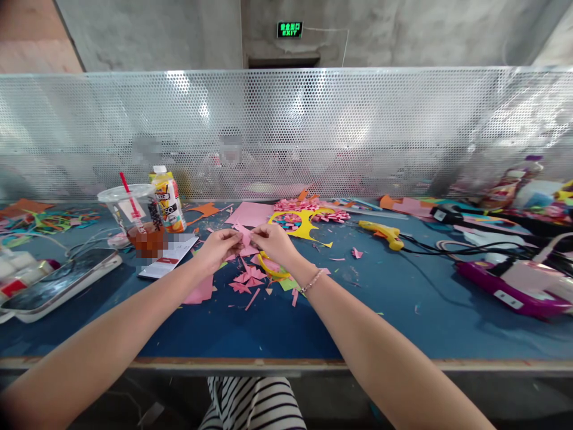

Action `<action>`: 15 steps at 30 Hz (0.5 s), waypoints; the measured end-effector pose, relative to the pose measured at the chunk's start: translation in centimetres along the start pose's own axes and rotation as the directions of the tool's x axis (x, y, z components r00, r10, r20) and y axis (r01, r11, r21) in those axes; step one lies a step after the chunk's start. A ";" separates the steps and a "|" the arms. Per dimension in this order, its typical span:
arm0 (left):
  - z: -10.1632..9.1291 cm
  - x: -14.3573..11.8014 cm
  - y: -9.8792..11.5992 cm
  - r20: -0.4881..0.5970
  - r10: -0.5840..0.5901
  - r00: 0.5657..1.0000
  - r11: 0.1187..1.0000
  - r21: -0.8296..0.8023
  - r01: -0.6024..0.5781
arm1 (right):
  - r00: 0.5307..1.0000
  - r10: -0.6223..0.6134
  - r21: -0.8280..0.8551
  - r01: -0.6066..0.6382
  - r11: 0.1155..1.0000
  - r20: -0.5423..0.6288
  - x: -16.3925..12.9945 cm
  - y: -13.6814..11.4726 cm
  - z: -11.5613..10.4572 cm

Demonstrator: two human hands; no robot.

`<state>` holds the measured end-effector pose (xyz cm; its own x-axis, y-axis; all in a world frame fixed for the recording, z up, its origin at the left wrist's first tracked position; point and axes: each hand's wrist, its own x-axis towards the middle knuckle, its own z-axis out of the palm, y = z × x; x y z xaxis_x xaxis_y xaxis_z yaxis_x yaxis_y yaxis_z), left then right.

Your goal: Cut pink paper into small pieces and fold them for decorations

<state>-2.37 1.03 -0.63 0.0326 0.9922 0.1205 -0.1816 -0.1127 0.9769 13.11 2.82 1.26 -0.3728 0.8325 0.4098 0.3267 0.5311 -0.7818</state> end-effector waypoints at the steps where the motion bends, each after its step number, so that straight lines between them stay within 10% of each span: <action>1: 0.0 0.0 0.0 0.000 0.019 1.000 1.000 0.005 -0.019 | 1.000 0.013 0.008 -0.013 1.000 0.003 0.0 0.0 0.0; 15: 0.7 -0.6 0.7 0.007 0.049 0.999 0.992 -0.118 -0.048 | 1.000 0.016 0.102 -0.015 0.995 -0.005 0.2 0.7 0.2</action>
<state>-1.85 0.30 0.11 0.0305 0.9851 0.1692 -0.2975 -0.1526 0.9425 13.06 3.30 0.68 -0.3630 0.8417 0.3997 0.2422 0.4994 -0.8318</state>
